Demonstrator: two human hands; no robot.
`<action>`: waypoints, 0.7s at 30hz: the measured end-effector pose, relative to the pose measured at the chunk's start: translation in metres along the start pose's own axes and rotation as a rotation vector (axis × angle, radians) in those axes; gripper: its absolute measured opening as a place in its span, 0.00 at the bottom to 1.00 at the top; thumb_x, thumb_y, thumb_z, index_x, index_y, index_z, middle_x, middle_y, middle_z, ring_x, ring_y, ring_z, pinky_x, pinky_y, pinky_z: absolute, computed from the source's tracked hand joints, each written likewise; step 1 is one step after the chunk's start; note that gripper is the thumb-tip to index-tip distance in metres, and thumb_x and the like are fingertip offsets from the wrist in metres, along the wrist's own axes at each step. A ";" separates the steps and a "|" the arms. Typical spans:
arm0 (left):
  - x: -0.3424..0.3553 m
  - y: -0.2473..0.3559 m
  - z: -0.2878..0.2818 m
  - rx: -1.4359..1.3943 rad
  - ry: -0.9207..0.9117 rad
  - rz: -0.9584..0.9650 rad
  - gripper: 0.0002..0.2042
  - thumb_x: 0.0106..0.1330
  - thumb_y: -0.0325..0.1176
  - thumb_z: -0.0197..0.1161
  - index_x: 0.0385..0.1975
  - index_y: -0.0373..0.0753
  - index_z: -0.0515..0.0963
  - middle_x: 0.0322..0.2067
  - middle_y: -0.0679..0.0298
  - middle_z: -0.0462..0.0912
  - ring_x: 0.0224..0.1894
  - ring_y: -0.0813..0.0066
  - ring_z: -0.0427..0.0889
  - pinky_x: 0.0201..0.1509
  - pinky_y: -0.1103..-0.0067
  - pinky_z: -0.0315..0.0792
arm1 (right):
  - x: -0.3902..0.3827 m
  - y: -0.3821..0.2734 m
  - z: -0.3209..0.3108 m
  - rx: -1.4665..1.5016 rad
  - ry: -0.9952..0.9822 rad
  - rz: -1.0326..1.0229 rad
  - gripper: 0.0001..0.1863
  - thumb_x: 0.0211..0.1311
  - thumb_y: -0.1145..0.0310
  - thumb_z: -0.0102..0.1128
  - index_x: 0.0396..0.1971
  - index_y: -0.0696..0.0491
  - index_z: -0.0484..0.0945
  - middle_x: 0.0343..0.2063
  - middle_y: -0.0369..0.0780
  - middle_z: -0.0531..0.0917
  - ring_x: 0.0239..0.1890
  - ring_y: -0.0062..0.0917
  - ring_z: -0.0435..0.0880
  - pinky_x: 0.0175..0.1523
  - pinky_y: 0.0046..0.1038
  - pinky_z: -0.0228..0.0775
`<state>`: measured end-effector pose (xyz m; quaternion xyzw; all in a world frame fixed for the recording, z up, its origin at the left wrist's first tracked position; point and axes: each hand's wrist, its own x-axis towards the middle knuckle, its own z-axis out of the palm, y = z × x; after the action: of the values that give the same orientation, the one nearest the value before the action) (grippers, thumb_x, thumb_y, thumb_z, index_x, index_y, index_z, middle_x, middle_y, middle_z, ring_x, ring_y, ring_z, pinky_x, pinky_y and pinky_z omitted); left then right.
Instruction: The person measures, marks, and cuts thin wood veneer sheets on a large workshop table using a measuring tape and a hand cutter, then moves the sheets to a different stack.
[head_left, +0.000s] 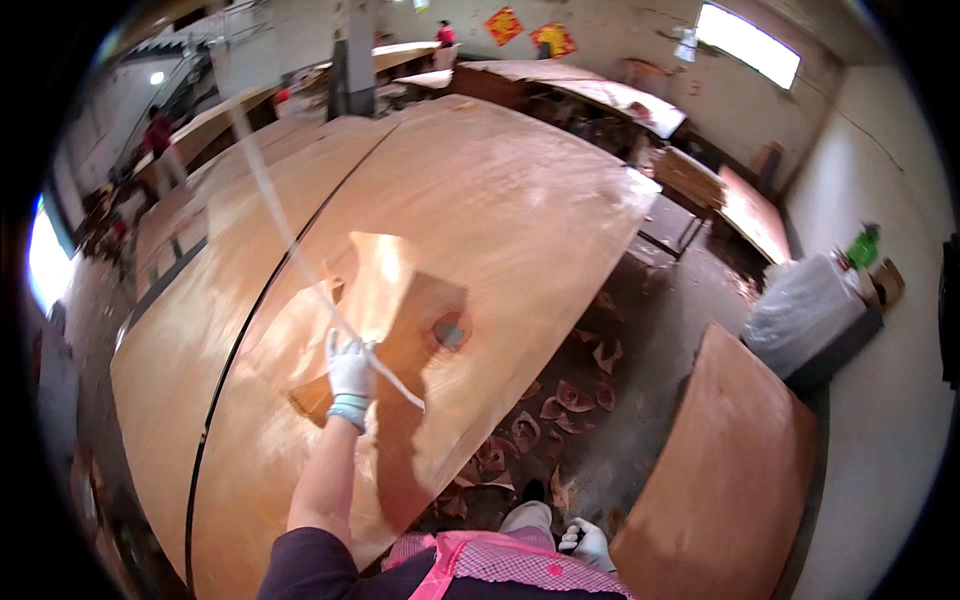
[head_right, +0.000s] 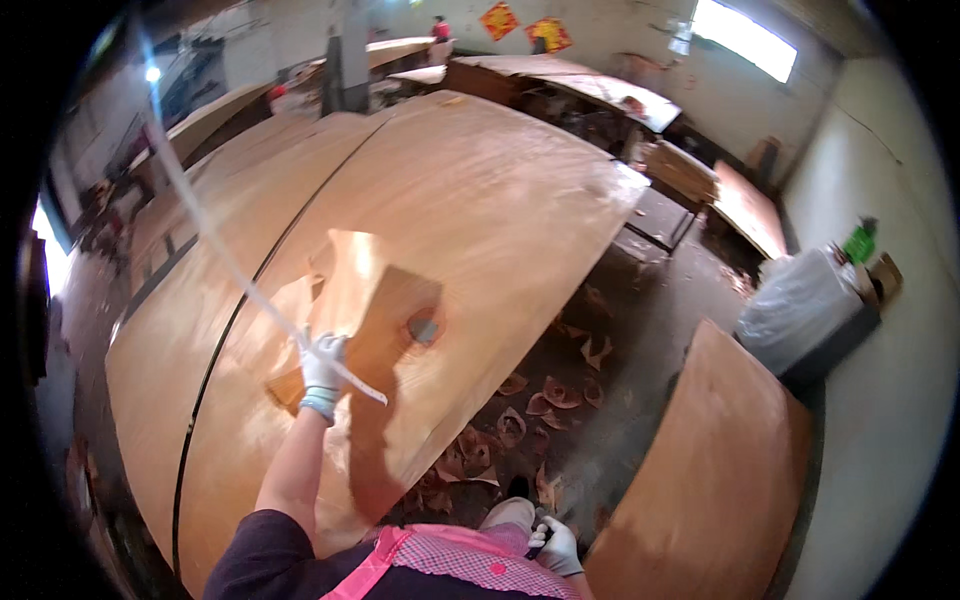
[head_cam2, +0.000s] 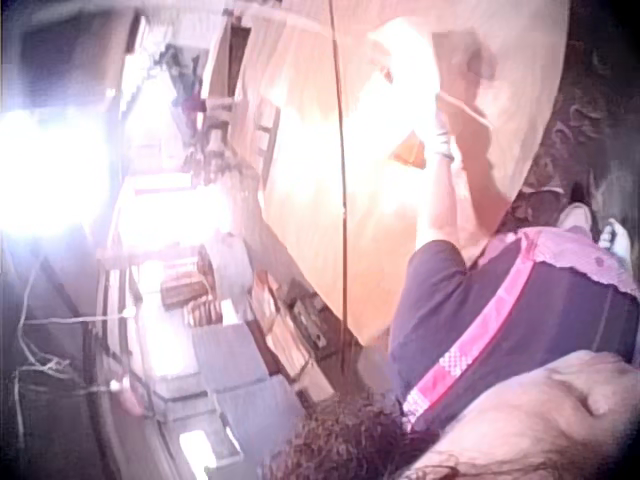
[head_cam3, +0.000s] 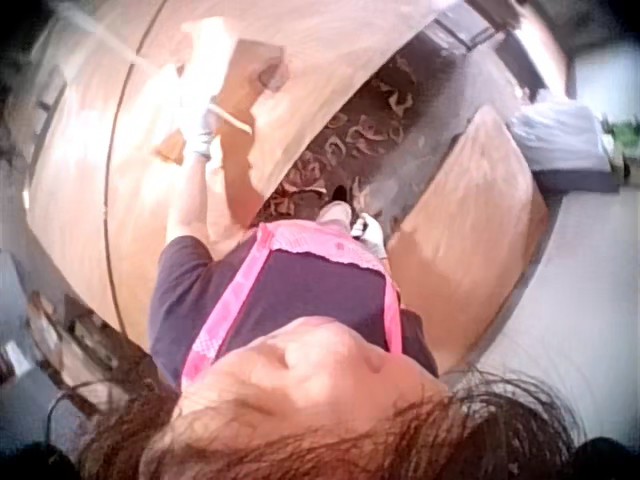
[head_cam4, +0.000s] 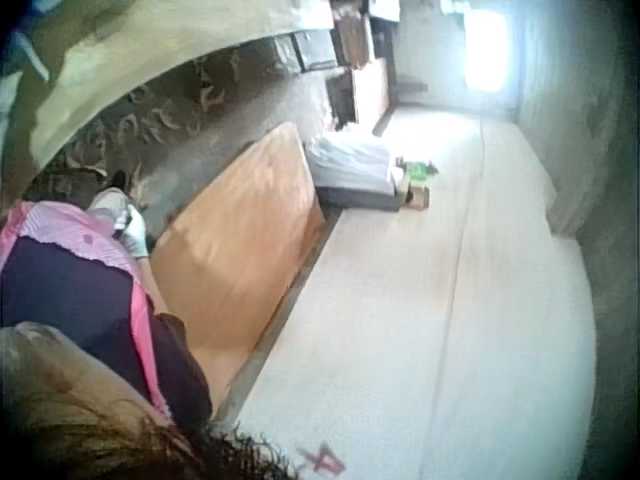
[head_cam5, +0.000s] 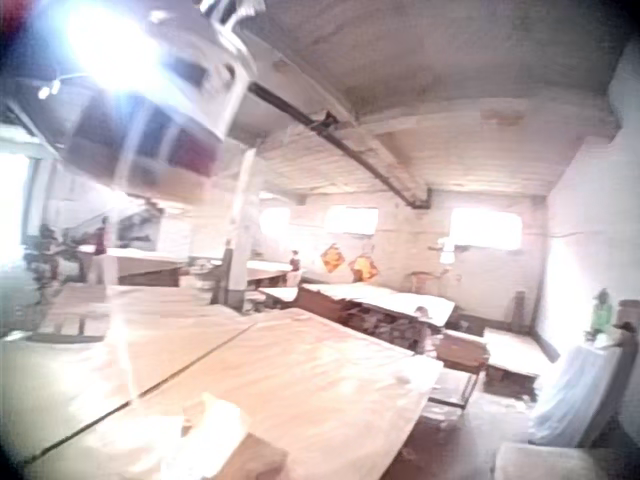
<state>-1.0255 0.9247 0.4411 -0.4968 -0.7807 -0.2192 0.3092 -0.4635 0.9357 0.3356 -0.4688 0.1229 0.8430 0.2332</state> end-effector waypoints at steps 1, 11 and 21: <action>-0.007 0.015 0.011 -0.048 -0.054 -0.038 0.07 0.58 0.29 0.56 0.31 0.47 0.80 0.32 0.67 0.82 0.45 0.69 0.80 0.71 0.56 0.53 | 0.006 -0.021 0.009 -0.074 -0.006 -0.013 0.12 0.68 0.62 0.48 0.24 0.48 0.69 0.16 0.30 0.69 0.18 0.19 0.65 0.21 0.22 0.57; -0.047 0.086 0.052 0.098 -0.331 -0.483 0.06 0.59 0.31 0.57 0.28 0.49 0.82 0.35 0.70 0.83 0.46 0.71 0.79 0.71 0.59 0.52 | 0.050 -0.211 0.180 -0.579 -0.045 -0.028 0.10 0.69 0.67 0.47 0.46 0.46 0.76 0.15 0.29 0.70 0.15 0.16 0.65 0.19 0.19 0.57; -0.045 0.082 0.037 0.153 -0.223 -0.725 0.05 0.56 0.30 0.57 0.27 0.48 0.80 0.29 0.65 0.82 0.39 0.65 0.80 0.66 0.57 0.57 | 0.152 -0.181 0.356 -1.172 -0.302 -0.001 0.14 0.69 0.67 0.49 0.53 0.51 0.74 0.28 0.39 0.80 0.16 0.17 0.70 0.18 0.19 0.59</action>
<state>-0.9466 0.9537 0.3857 -0.1847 -0.9486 -0.2002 0.1611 -0.7008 1.2850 0.3979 -0.3943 -0.3968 0.8275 -0.0488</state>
